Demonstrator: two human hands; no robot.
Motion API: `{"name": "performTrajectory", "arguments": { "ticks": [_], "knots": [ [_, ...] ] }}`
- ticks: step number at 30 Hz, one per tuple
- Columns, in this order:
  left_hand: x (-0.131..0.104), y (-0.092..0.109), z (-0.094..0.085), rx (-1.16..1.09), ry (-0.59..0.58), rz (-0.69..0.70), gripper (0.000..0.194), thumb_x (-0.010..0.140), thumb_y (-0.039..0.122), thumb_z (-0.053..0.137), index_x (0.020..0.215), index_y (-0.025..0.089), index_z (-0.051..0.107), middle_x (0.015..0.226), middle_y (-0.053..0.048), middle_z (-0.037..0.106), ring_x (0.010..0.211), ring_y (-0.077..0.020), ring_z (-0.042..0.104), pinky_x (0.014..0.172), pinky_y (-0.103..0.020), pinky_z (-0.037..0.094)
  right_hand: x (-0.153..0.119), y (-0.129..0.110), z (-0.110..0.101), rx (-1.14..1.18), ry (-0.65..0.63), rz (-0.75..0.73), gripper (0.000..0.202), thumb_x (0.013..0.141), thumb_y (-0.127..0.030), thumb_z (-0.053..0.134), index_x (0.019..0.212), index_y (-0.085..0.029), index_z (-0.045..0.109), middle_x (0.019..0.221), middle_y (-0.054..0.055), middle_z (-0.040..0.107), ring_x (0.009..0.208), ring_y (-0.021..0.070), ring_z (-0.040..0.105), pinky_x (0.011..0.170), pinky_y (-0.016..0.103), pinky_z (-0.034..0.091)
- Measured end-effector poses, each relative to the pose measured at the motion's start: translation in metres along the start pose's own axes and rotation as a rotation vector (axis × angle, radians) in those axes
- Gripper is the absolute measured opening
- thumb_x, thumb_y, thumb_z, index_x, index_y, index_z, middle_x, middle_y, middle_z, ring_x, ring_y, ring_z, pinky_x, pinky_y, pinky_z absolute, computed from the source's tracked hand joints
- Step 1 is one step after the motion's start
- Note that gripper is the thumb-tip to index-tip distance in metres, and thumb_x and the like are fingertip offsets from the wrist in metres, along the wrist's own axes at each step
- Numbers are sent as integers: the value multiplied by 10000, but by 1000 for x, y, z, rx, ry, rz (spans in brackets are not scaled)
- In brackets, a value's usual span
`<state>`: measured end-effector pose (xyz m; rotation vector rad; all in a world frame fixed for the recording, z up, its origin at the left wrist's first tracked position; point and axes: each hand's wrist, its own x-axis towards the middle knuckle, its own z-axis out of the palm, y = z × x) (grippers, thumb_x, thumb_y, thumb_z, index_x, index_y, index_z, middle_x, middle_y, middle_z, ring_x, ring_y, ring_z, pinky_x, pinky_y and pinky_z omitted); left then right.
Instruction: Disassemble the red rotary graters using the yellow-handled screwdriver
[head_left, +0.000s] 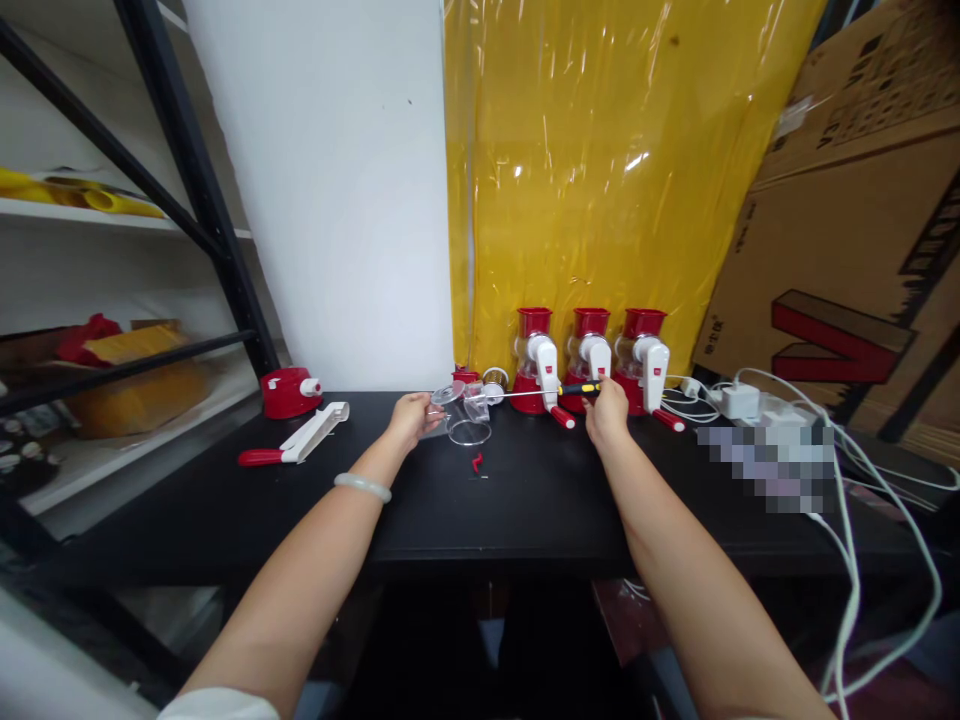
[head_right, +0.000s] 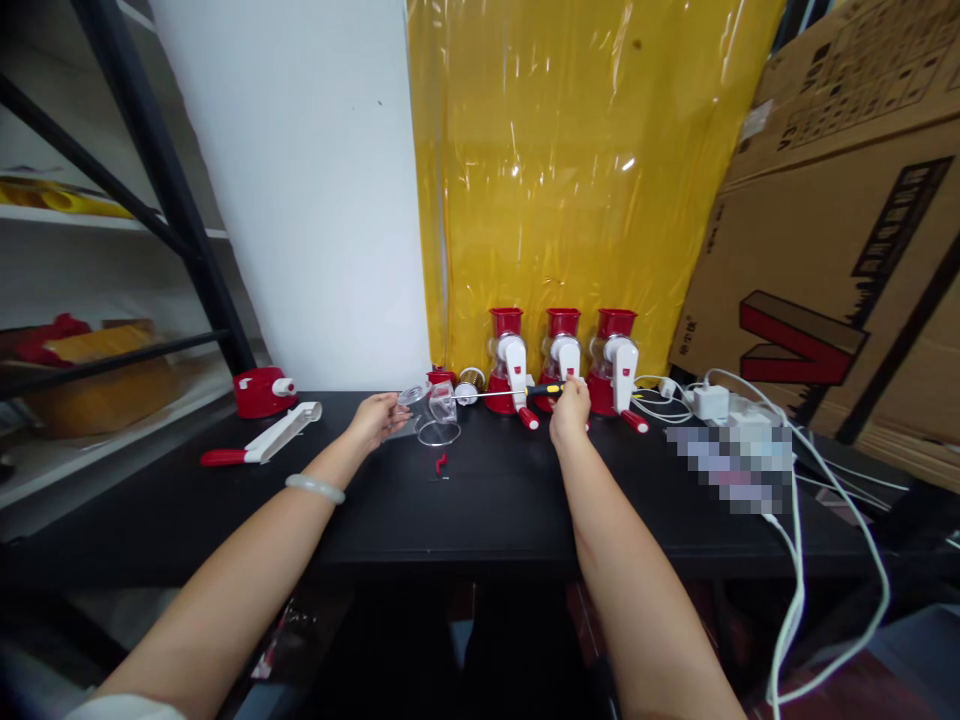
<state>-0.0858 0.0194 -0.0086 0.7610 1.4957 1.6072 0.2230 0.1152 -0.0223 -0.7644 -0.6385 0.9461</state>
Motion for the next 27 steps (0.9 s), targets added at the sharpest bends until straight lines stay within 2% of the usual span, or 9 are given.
{"name": "performTrajectory", "arguments": {
  "ticks": [3, 6, 10, 13, 16, 20, 24, 27],
  "knots": [
    [0, 0, 0, -3, -1, -4, 197, 819, 285, 670, 948, 160, 589, 686, -50, 669, 580, -161, 680, 548, -249, 541, -5, -3, 3, 43, 79, 71, 218, 773, -389, 494, 933, -243, 519, 848, -32, 588, 756, 133, 595, 569, 246, 465],
    [0, 0, 0, -4, -2, -5, 185, 816, 281, 674, 926, 158, 590, 683, -51, 668, 572, -159, 677, 547, -245, 538, -11, -7, 5, 99, 26, 106, 245, 818, -468, 457, 930, -250, 456, 811, -23, 633, 736, 146, 614, 581, 273, 483],
    [0, 1, 0, -2, 0, -4, 178, 816, 275, 674, 924, 157, 593, 685, -53, 670, 574, -159, 677, 551, -243, 534, -16, -9, 8, 97, -5, 65, 333, 847, -564, 456, 837, -233, 421, 748, 5, 658, 669, 152, 606, 551, 283, 478],
    [-1, 1, 1, 2, 2, -8, 187, 812, 278, 678, 929, 157, 595, 678, -51, 670, 579, -160, 678, 557, -243, 533, -15, -6, 8, 39, 39, 45, 355, 824, -577, 527, 838, -246, 400, 716, -32, 606, 648, 140, 592, 532, 268, 470],
    [-1, 1, 1, 6, -1, -9, 167, 820, 275, 666, 916, 156, 599, 672, -48, 670, 571, -153, 675, 553, -235, 529, -13, -4, 6, -46, 71, 6, 372, 824, -609, 517, 855, -249, 427, 726, -60, 531, 586, 104, 539, 501, 239, 447],
    [-1, 1, 0, 5, -2, -11, 147, 819, 266, 663, 888, 153, 600, 658, -45, 664, 555, -148, 667, 540, -227, 519, -14, -6, 5, -48, 13, -30, 395, 854, -644, 436, 848, -250, 431, 650, -85, 458, 468, 78, 436, 440, 219, 384],
    [-1, 2, -1, 4, 2, -10, 158, 807, 272, 676, 886, 156, 603, 650, -44, 661, 560, -152, 670, 538, -225, 515, -16, -11, 6, 20, -79, 5, 371, 867, -608, 458, 788, -249, 405, 558, -101, 389, 414, 74, 378, 407, 213, 332],
    [-1, 3, -2, 7, 2, -10, 194, 797, 290, 686, 915, 158, 607, 650, -44, 661, 568, -161, 676, 540, -232, 519, -14, -11, 6, -4, -28, 11, 325, 856, -544, 525, 784, -241, 434, 570, -91, 433, 436, 80, 414, 411, 215, 340]
  ]
}}
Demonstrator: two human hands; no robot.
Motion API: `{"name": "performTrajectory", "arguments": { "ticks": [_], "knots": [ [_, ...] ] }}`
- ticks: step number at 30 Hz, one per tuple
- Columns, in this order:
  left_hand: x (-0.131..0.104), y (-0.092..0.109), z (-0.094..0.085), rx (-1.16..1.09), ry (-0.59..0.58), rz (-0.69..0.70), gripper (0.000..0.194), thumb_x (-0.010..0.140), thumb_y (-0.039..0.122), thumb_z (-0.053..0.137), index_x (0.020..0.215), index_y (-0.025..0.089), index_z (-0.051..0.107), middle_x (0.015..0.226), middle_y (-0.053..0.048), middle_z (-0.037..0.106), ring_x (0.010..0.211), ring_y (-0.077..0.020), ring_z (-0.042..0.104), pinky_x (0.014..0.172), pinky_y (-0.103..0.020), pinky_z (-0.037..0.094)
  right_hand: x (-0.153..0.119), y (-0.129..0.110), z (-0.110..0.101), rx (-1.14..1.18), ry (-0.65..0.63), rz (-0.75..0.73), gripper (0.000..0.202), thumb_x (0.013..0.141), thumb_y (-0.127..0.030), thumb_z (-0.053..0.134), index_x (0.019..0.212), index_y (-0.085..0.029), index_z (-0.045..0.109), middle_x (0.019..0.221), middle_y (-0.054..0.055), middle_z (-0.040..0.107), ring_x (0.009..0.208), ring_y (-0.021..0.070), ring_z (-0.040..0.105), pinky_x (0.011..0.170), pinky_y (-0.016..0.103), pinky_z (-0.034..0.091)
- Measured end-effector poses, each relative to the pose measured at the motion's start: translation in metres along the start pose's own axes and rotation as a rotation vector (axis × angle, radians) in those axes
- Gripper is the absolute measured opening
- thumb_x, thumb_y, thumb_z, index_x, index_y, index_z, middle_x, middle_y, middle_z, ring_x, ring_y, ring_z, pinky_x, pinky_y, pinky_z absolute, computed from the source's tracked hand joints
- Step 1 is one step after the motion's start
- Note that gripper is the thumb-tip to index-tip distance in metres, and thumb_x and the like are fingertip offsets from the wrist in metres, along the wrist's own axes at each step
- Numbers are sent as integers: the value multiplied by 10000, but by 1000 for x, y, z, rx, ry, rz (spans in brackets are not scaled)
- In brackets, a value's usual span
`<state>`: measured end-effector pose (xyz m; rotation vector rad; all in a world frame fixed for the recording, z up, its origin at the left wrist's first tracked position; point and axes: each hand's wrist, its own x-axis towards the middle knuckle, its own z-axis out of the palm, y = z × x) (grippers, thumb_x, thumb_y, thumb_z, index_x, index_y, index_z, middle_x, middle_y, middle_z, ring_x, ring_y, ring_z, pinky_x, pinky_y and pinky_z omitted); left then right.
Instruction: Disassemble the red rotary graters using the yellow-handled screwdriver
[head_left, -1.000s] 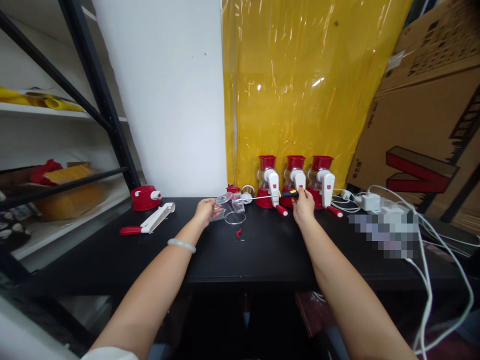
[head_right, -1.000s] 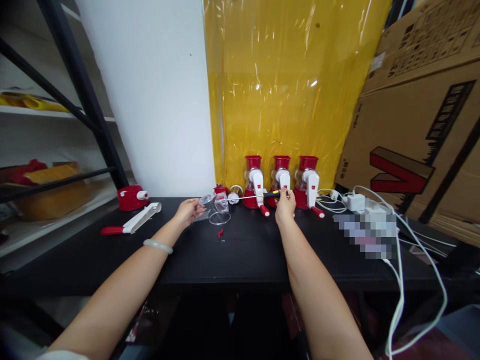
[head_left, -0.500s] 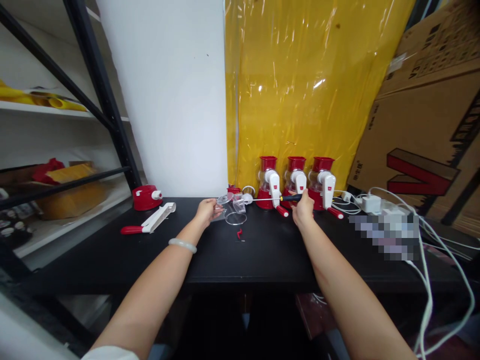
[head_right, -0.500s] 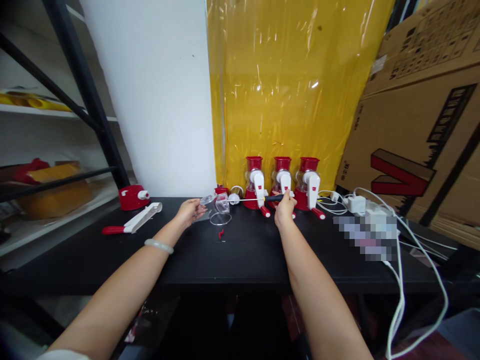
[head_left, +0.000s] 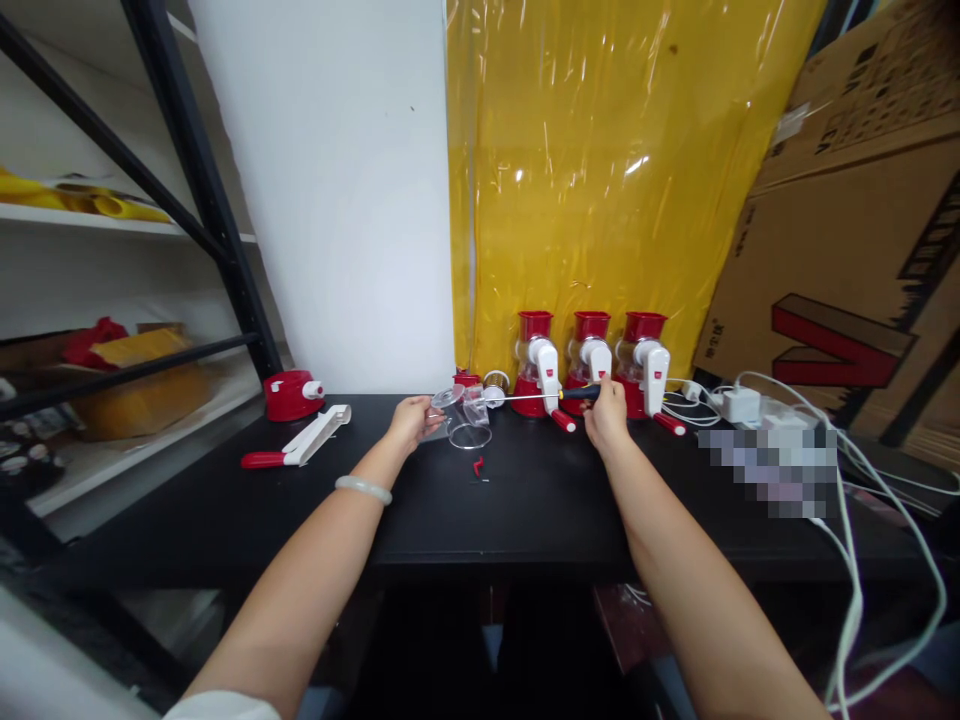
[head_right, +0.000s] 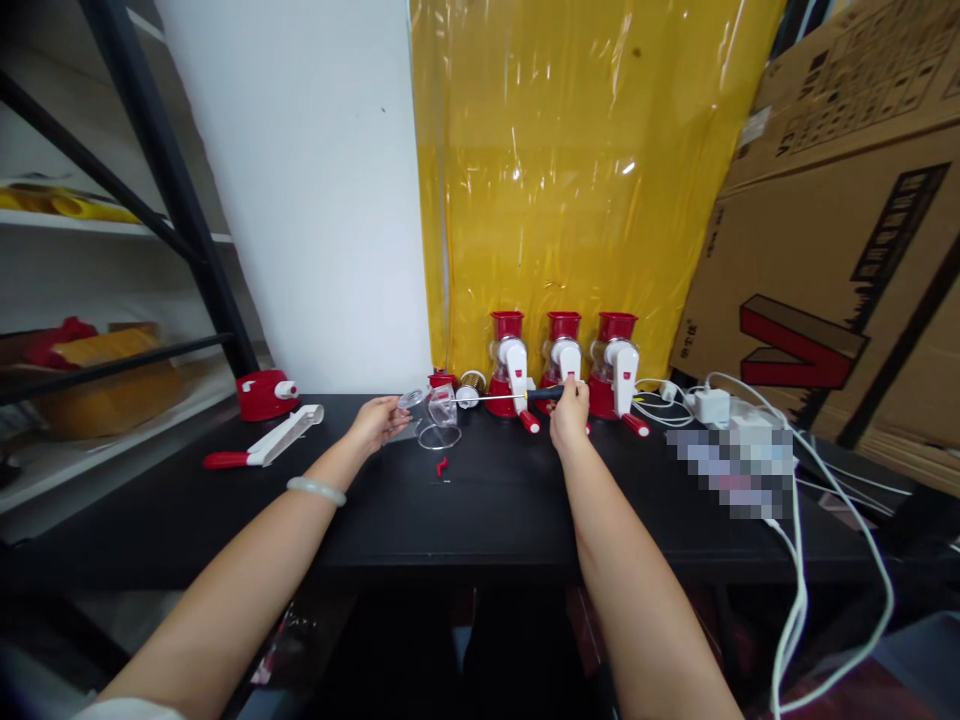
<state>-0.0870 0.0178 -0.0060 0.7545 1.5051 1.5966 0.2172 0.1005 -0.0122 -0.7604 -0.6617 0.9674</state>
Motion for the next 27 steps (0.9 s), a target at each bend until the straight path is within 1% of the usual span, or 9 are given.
{"name": "performTrajectory", "arguments": {
  "ticks": [2, 5, 8, 12, 14, 17, 21, 24, 27],
  "knots": [
    [0, 0, 0, 2, -2, 1, 207, 796, 295, 687, 929, 157, 607, 652, -44, 661, 573, -164, 679, 542, -235, 522, 3, 2, 0, -5, 31, 7, 325, 835, -524, 567, 766, -231, 443, 577, -85, 446, 454, 84, 434, 423, 221, 356],
    [0, 0, 0, 4, -5, 4, 198, 804, 281, 677, 943, 158, 606, 656, -45, 664, 579, -163, 680, 541, -233, 524, 7, 3, -2, 46, 11, 4, 361, 786, -508, 643, 724, -216, 441, 581, -78, 450, 478, 77, 446, 446, 220, 366],
    [0, -1, 0, 4, -9, 2, 188, 814, 276, 667, 945, 157, 606, 652, -48, 665, 568, -161, 675, 520, -226, 520, 9, 3, -4, 118, 2, 20, 302, 764, -419, 685, 750, -207, 470, 619, -66, 501, 519, 74, 491, 493, 212, 403],
    [0, -1, 1, 5, -12, -3, 165, 825, 271, 655, 929, 153, 603, 648, -50, 664, 548, -153, 667, 502, -215, 512, 9, 2, -4, 182, 7, 117, 116, 815, -309, 556, 814, -211, 493, 716, -26, 607, 645, 106, 596, 536, 209, 430],
    [-1, 0, 1, 6, -13, -3, 153, 827, 265, 652, 921, 155, 602, 655, -50, 667, 552, -151, 669, 511, -215, 514, 8, 2, -4, 212, 7, 138, 84, 829, -293, 488, 849, -214, 507, 766, -11, 630, 711, 116, 615, 553, 207, 429],
    [-1, 0, 1, 8, -15, -6, 152, 828, 267, 652, 922, 158, 603, 660, -49, 670, 563, -154, 673, 528, -223, 522, 7, 2, -2, 212, 23, 100, 156, 843, -350, 470, 896, -221, 540, 849, -17, 618, 718, 97, 592, 582, 204, 429],
    [0, -1, 1, 10, -17, -5, 173, 821, 280, 663, 929, 159, 604, 667, -48, 672, 571, -156, 676, 541, -230, 528, 5, 5, -2, 126, 18, -27, 265, 807, -450, 555, 947, -226, 573, 959, -7, 597, 722, 88, 555, 564, 198, 416],
    [0, -2, 1, 9, -20, -4, 156, 825, 273, 658, 914, 156, 605, 673, -48, 673, 569, -152, 675, 547, -229, 528, 4, 6, -2, 109, 28, -59, 274, 730, -330, 663, 970, -230, 574, 976, -8, 601, 768, 99, 566, 572, 198, 437],
    [0, -1, 1, 8, -20, -7, 143, 831, 265, 650, 905, 152, 602, 668, -45, 671, 567, -149, 675, 551, -227, 525, 6, 5, -2, 172, 57, 34, 332, 702, -164, 644, 1006, -242, 537, 949, -25, 602, 796, 108, 595, 635, 235, 503]
  ]
}}
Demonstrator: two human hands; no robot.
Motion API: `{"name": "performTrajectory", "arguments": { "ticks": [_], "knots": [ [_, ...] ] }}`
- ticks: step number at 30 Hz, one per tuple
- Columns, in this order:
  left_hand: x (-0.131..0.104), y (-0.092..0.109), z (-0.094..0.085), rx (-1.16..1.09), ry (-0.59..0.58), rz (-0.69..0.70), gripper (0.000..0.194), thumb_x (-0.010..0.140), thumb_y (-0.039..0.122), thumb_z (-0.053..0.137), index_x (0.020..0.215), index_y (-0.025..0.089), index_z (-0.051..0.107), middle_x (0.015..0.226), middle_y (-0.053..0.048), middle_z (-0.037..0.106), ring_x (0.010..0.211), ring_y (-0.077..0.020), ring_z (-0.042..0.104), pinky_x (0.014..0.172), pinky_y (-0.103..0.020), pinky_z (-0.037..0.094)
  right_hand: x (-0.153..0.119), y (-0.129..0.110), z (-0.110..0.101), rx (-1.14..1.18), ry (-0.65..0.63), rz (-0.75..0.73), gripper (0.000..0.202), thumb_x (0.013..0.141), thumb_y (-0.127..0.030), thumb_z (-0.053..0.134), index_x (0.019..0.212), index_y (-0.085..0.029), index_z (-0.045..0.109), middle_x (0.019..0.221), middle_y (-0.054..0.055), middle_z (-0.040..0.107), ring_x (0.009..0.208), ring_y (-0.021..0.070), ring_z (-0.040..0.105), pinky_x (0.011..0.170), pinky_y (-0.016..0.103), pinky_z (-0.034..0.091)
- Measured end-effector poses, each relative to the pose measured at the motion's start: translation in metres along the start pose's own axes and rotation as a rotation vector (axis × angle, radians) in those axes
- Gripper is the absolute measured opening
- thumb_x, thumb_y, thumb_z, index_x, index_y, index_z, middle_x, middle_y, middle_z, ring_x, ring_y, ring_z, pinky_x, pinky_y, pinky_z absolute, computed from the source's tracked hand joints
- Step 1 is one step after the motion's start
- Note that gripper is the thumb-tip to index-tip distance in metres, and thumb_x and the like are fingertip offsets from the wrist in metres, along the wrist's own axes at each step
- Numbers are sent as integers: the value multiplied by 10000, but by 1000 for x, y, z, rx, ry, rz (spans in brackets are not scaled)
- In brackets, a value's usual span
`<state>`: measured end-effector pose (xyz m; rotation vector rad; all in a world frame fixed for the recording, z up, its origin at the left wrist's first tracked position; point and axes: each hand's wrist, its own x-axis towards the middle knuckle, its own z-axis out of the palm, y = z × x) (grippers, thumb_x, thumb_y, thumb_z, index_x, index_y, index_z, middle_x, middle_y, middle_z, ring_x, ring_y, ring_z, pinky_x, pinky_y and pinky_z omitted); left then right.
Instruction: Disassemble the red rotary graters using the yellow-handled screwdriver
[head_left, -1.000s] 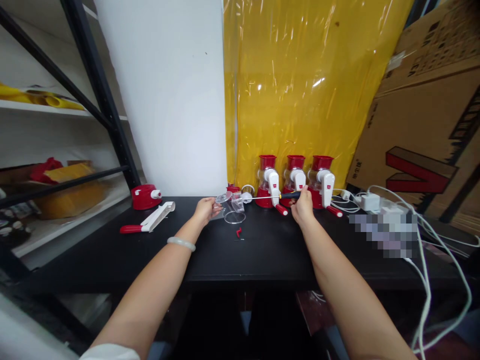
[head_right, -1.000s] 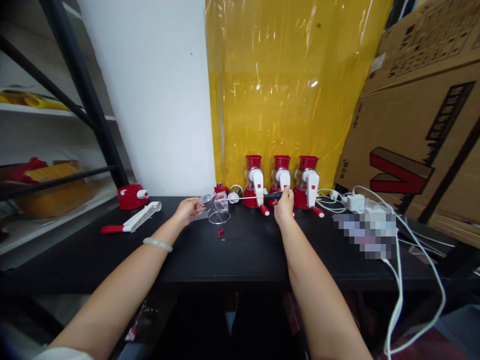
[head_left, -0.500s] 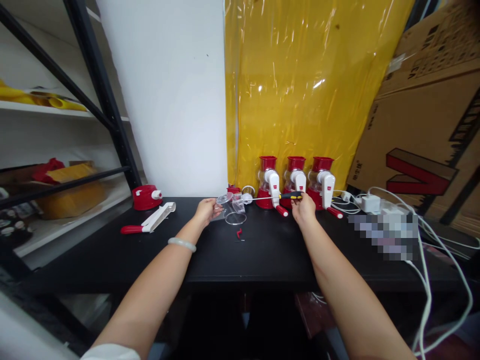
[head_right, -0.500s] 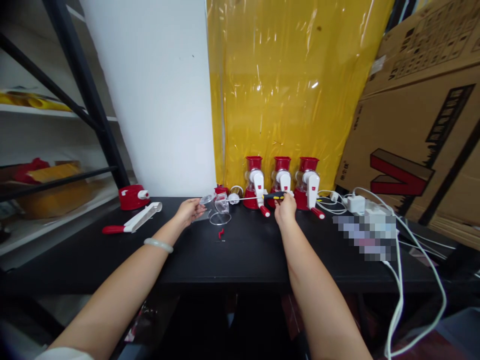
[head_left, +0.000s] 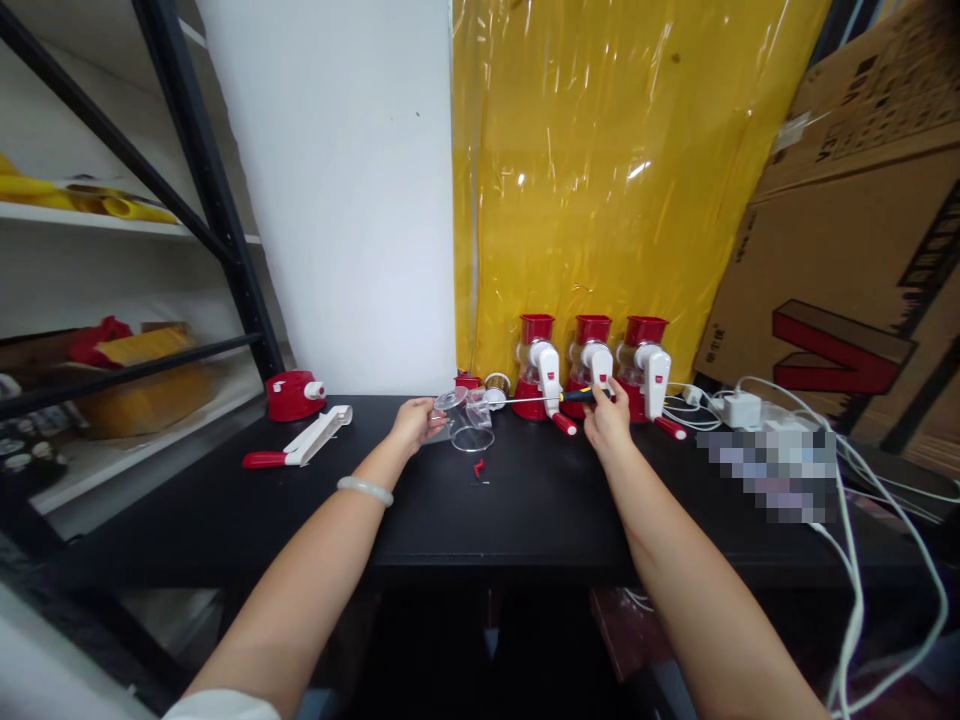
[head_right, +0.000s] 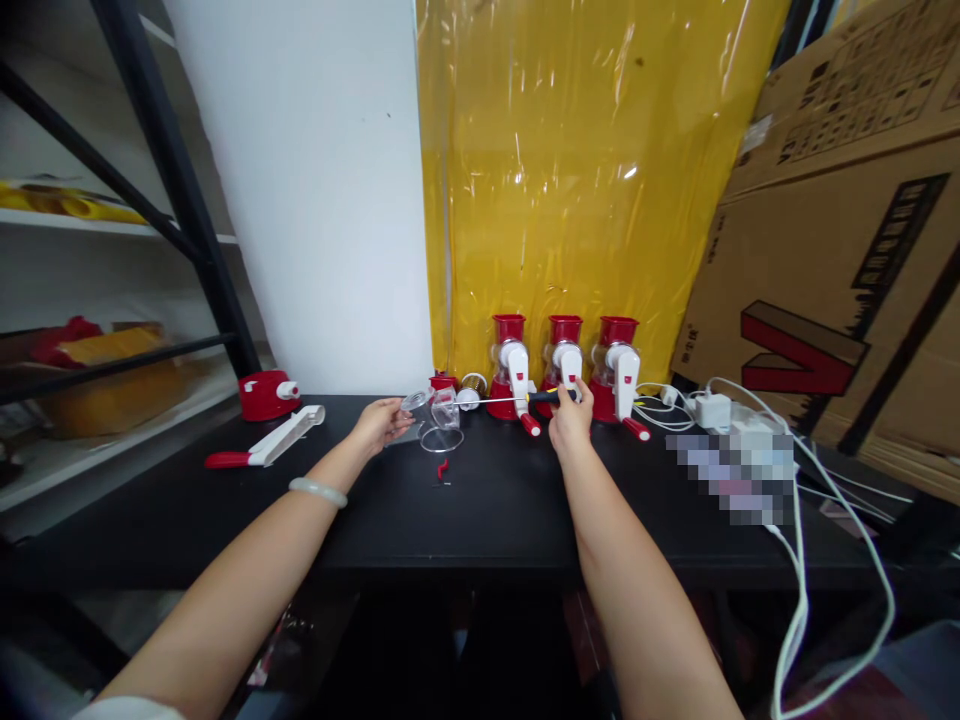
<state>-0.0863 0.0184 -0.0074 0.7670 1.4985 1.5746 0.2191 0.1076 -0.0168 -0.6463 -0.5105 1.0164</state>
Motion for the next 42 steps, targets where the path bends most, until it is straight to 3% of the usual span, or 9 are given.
{"name": "performTrajectory", "arguments": {
  "ticks": [3, 6, 11, 15, 19, 23, 27, 34, 42],
  "knots": [
    [0, 0, 0, -3, -1, 0, 150, 826, 264, 660, 904, 153, 599, 661, -39, 666, 572, -150, 675, 555, -226, 523, 3, -1, 1, 103, 14, 89, 281, 726, -102, 561, 968, -224, 487, 867, -27, 594, 807, 115, 631, 742, 301, 558],
    [-1, 0, 1, -2, -5, 0, 155, 827, 268, 662, 908, 152, 597, 659, -41, 665, 569, -150, 671, 551, -226, 521, 3, -2, 3, 182, -15, 82, 176, 774, -117, 521, 906, -213, 453, 821, -25, 576, 793, 116, 650, 818, 343, 576],
    [-1, 0, 1, 2, -11, 0, 167, 835, 272, 652, 938, 152, 597, 664, -44, 668, 567, -148, 669, 549, -227, 521, -4, -7, 9, 211, -13, 88, 43, 883, -204, 491, 852, -188, 466, 775, -17, 568, 730, 103, 647, 806, 298, 581],
    [-1, 1, 1, 4, -12, -3, 172, 834, 277, 653, 940, 153, 599, 662, -42, 666, 563, -148, 669, 552, -230, 522, -10, -12, 10, 141, 17, 87, 118, 892, -254, 531, 809, -194, 472, 736, -43, 543, 668, 80, 602, 676, 233, 556],
    [-2, 1, 1, 2, -8, -5, 160, 837, 272, 648, 935, 155, 598, 644, -35, 660, 542, -140, 661, 538, -220, 516, -11, -14, 5, -27, 35, 88, 174, 904, -305, 499, 762, -209, 467, 687, -66, 495, 552, 67, 488, 446, 178, 387],
    [-3, 1, 1, 0, -13, -2, 148, 831, 261, 653, 914, 151, 602, 636, -37, 658, 538, -138, 657, 525, -210, 508, -9, -14, 3, -83, 6, 96, 101, 874, -263, 493, 785, -220, 475, 691, -72, 481, 517, 77, 450, 398, 197, 298],
    [-3, 2, 0, 1, -18, -1, 129, 833, 253, 650, 892, 148, 604, 630, -38, 657, 537, -138, 656, 518, -203, 499, -9, -17, 7, -19, 51, 160, 83, 838, -183, 470, 769, -218, 441, 654, -80, 445, 514, 76, 439, 416, 193, 303],
    [-3, 2, 1, 7, -25, -5, 126, 826, 247, 653, 897, 154, 607, 633, -37, 657, 546, -146, 662, 523, -212, 504, -10, -17, 8, 98, 48, 105, 91, 790, -165, 535, 749, -202, 462, 688, -63, 517, 610, 86, 519, 516, 210, 402],
    [-3, 1, 1, 8, -23, -4, 165, 818, 278, 668, 912, 164, 596, 658, -39, 663, 563, -149, 668, 534, -221, 517, -6, -12, 4, 145, -33, 121, 41, 797, -176, 518, 813, -213, 510, 740, -67, 556, 634, 64, 555, 580, 191, 430]
  ]
}}
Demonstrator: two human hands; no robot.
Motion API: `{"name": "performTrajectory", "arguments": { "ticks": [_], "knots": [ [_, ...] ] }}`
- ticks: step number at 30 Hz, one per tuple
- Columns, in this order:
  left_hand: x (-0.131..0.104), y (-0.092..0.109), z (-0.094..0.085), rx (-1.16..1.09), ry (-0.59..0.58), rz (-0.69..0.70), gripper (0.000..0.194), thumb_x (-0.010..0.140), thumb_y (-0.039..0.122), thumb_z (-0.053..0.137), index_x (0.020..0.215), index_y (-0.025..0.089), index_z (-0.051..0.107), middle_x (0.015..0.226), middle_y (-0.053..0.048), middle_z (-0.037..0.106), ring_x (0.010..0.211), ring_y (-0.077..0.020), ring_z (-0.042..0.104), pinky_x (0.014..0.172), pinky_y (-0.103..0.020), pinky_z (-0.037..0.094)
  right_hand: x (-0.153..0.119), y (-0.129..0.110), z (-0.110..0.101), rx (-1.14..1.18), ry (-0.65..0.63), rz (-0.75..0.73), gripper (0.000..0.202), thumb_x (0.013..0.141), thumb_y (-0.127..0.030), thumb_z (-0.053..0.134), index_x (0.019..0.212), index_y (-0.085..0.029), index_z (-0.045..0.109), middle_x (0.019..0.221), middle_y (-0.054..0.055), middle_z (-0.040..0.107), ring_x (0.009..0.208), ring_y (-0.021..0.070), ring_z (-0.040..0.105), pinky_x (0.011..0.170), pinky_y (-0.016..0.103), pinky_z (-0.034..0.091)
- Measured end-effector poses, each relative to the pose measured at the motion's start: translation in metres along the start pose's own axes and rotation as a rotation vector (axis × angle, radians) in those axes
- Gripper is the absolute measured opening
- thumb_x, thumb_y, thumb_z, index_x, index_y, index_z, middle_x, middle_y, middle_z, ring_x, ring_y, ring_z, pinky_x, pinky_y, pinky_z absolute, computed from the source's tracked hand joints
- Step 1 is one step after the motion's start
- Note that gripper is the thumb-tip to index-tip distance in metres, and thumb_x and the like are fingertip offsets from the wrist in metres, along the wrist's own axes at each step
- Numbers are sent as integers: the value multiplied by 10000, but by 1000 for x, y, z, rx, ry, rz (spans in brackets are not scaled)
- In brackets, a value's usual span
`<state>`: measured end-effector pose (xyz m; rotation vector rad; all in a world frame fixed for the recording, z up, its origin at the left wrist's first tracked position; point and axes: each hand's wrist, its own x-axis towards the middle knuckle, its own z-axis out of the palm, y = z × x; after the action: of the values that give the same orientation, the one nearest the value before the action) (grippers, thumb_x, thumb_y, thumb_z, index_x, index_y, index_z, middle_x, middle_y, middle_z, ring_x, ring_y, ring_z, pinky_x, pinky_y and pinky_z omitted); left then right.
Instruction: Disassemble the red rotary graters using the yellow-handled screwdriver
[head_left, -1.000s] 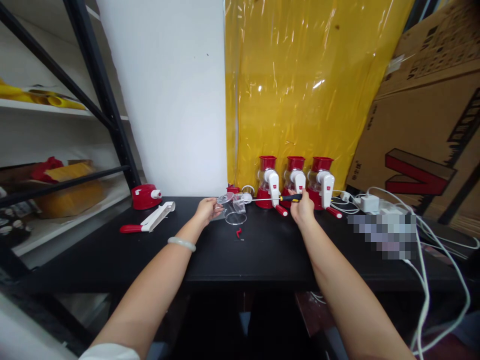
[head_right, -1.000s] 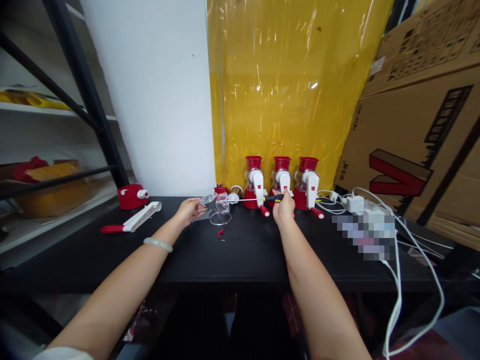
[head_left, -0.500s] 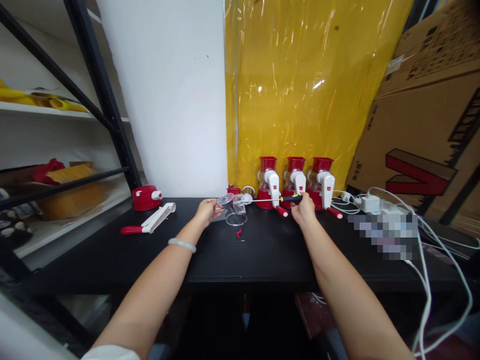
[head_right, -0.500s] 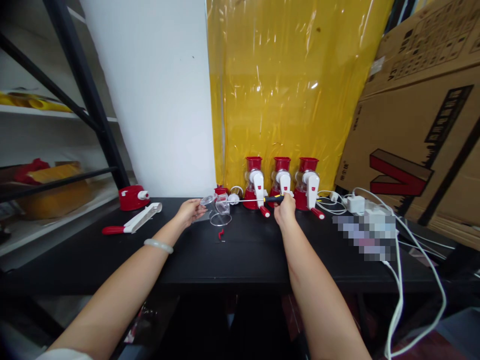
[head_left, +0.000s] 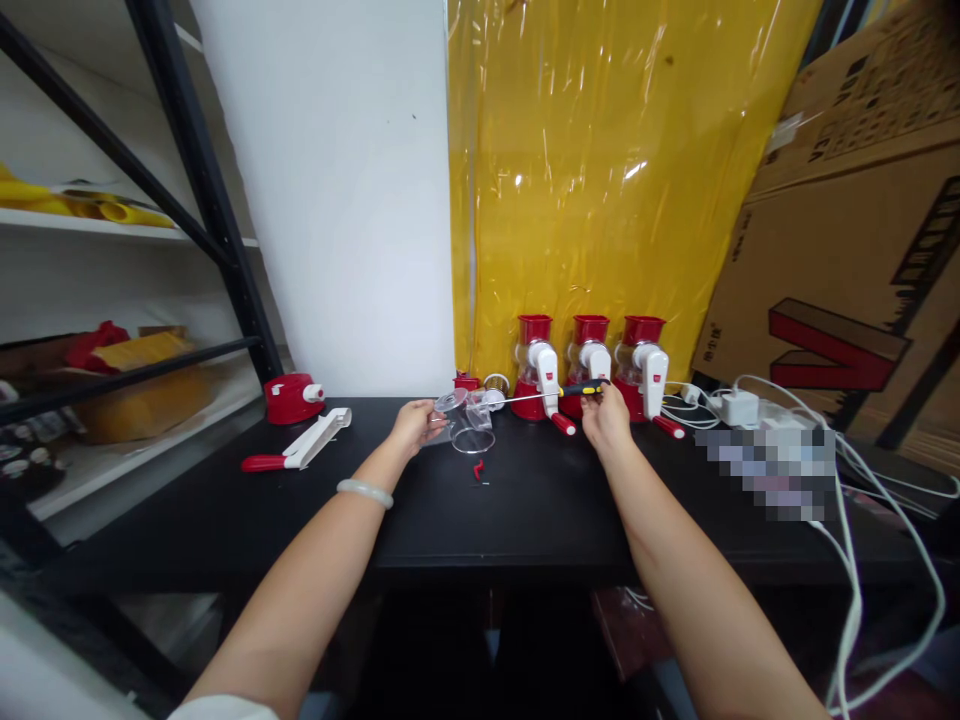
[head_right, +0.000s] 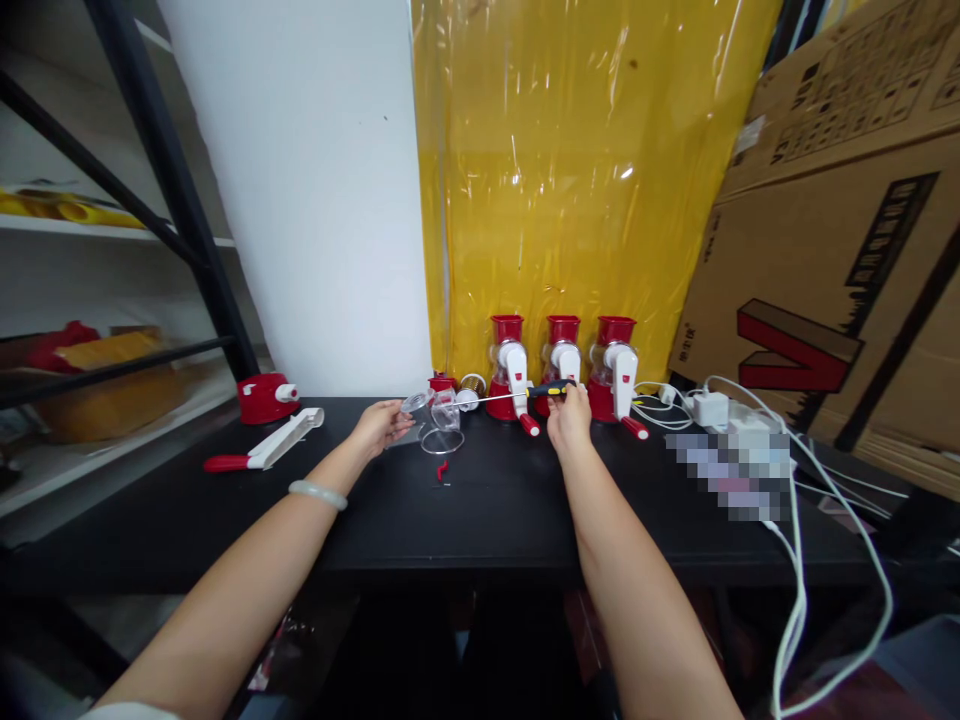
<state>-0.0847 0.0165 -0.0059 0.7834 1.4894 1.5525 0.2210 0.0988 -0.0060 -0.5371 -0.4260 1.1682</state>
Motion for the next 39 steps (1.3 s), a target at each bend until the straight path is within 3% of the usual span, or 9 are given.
{"name": "performTrajectory", "arguments": {
  "ticks": [4, 8, 12, 17, 22, 27, 32, 35, 39],
  "knots": [
    [0, 0, 0, 1, -1, 0, 178, 820, 294, 667, 919, 163, 598, 658, -41, 665, 558, -146, 666, 530, -217, 518, -1, 0, -1, 7, -25, 20, 58, 831, -245, 519, 876, -221, 545, 805, -47, 576, 661, 54, 574, 600, 179, 447],
    [-1, 0, 0, 3, -2, -1, 162, 826, 287, 657, 908, 159, 602, 648, -41, 662, 554, -146, 667, 533, -219, 519, 0, 3, -3, -72, -53, -75, 161, 816, -352, 599, 906, -222, 568, 693, -62, 532, 556, 51, 505, 529, 168, 419],
    [-1, 1, 1, 0, 4, -2, 171, 818, 286, 670, 916, 165, 600, 652, -40, 666, 564, -150, 671, 547, -226, 522, 4, 6, -4, -124, -47, -109, 194, 750, -312, 668, 891, -211, 582, 669, -69, 526, 530, 49, 476, 528, 179, 414],
    [-1, 0, 1, 3, 4, -4, 156, 826, 276, 662, 911, 164, 594, 657, -41, 668, 565, -146, 669, 550, -222, 520, 7, 8, -4, -131, 18, -89, 172, 752, -216, 562, 921, -234, 537, 770, -68, 577, 649, 64, 568, 651, 225, 473],
    [0, -1, 0, 4, 1, -1, 108, 847, 247, 631, 891, 158, 588, 669, -40, 668, 558, -135, 664, 547, -215, 515, 7, 8, -5, -55, -70, -87, 60, 724, -198, 511, 756, -210, 462, 747, -38, 588, 779, 117, 618, 722, 284, 502],
    [0, -1, 1, 2, 4, -2, 134, 836, 254, 648, 909, 161, 586, 664, -36, 664, 557, -140, 665, 548, -223, 519, 5, 7, -3, -86, -26, -102, 98, 774, -291, 517, 780, -221, 449, 776, -53, 545, 757, 99, 586, 735, 275, 491],
    [0, 0, 1, 2, -4, -3, 160, 822, 271, 665, 908, 158, 592, 658, -39, 663, 554, -143, 664, 549, -225, 523, -1, 9, -1, -137, -51, -239, 239, 764, -413, 613, 889, -225, 534, 927, -26, 565, 864, 104, 576, 756, 275, 486],
    [-1, 0, 0, 3, -10, -4, 148, 828, 271, 655, 899, 156, 595, 659, -43, 664, 560, -142, 666, 553, -223, 523, -3, 9, -1, -143, -26, -247, 275, 697, -356, 695, 889, -221, 552, 919, -25, 566, 869, 113, 579, 740, 270, 485],
    [-1, 0, 0, 3, -7, -5, 184, 815, 293, 675, 915, 163, 593, 668, -43, 666, 572, -147, 671, 563, -228, 524, -1, 8, -2, -134, 3, -178, 217, 696, -240, 654, 887, -231, 552, 920, -32, 603, 872, 111, 598, 729, 275, 496]
  ]
}}
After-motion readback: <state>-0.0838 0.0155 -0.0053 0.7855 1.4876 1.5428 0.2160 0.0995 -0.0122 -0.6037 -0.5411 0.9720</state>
